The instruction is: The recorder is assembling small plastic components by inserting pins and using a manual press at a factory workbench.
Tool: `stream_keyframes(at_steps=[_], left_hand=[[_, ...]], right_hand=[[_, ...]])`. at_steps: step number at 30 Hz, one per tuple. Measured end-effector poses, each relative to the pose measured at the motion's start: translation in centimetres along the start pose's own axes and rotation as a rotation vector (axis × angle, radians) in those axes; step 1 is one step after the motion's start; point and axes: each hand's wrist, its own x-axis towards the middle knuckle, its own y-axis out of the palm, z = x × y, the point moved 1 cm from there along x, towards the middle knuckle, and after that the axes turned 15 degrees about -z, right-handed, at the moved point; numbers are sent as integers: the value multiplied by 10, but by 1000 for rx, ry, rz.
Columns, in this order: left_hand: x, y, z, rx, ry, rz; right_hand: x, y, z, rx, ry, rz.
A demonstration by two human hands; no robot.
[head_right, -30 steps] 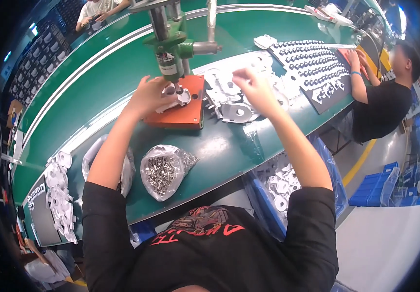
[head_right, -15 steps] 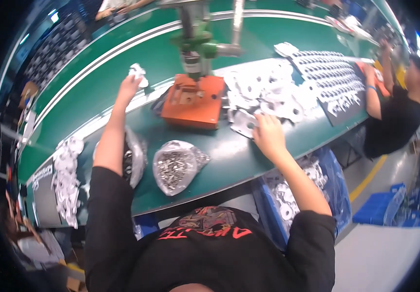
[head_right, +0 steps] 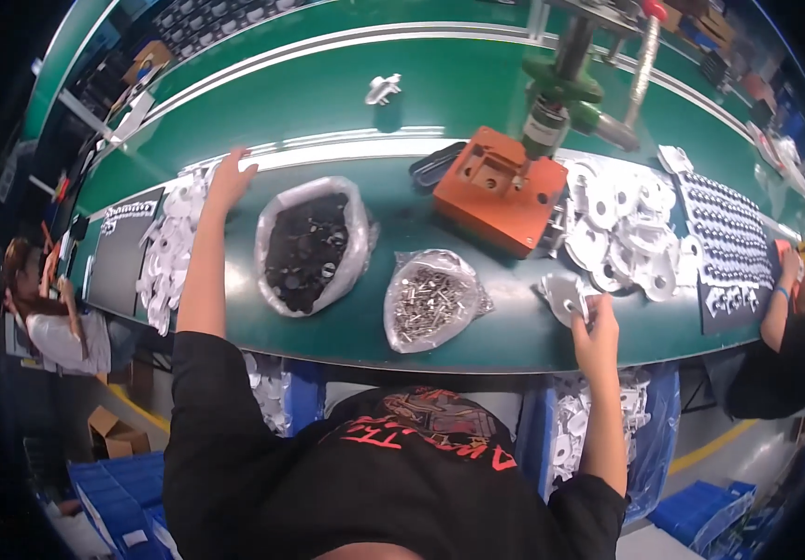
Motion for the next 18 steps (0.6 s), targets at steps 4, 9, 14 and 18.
stream_keyframes(at_steps=[4,9,14,18], left_hand=[[-28,-12,86,484,-157,-59],[-8,-5,98,656,-235,-112],[38,28,118,849,-77,131],[61,33,159,807,-110,166]], right_hand=[[-4,0,19,151,217,127],[-15,7,9,479,154,138],[-22,-6,22,348,60,80],[-14,5,25,138,3,99]])
